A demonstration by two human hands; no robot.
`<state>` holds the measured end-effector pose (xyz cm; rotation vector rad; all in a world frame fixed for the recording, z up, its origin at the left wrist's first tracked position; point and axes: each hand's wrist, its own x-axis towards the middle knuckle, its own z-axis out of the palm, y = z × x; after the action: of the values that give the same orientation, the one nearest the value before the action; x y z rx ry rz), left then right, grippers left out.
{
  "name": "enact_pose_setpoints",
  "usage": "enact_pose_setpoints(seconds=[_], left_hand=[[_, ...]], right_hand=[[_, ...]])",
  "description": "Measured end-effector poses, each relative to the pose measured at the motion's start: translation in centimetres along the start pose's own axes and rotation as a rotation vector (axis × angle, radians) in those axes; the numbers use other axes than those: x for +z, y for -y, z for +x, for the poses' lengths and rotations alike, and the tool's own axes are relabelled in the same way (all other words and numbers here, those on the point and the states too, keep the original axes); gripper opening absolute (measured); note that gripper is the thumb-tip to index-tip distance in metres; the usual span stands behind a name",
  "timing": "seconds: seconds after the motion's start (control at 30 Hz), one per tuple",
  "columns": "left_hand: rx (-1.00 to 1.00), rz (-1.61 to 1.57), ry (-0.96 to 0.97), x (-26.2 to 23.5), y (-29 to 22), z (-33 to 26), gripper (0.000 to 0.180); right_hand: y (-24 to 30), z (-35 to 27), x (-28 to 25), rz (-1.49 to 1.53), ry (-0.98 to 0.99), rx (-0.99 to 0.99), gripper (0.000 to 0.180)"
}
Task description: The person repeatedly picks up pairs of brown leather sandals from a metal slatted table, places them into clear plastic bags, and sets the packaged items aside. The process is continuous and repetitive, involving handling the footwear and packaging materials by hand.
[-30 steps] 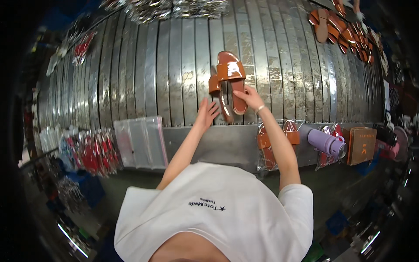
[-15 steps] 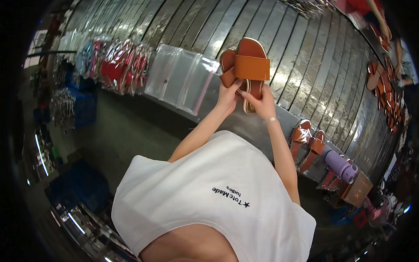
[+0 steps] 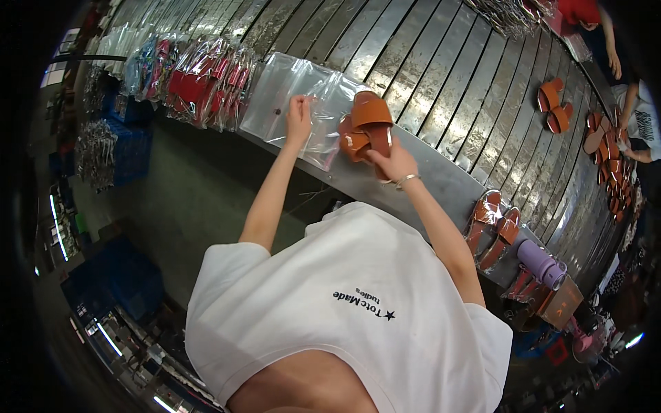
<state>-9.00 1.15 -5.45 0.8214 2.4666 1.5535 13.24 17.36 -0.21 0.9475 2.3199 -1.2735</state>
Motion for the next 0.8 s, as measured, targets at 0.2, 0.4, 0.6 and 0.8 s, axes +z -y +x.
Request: enact_pose_setpoints(seconds=[0.2,0.4,0.6,0.8], left_hand=[[0.116,0.032,0.352,-5.1,-6.5,0.3,0.014],[0.471,0.145,0.384,-4.4,-10.8,-1.4,0.022],[0.814,0.117,0.512,0.2,-18.2,-2.5,0.017],[0.611,-0.187,-0.002,2.3,-24.3,1.3,0.032]], right_hand=[[3.6,0.8,1.9,0.27,0.127,-0.224,0.07],[3.9,1.2,2.8,0.301,-0.044,-0.176,0.058],[1.0,2.2,-0.3,0.422,-0.339,-0.452,0.045],[4.3,-4.2,-7.0,0.591,-0.529,-0.369,0.042]])
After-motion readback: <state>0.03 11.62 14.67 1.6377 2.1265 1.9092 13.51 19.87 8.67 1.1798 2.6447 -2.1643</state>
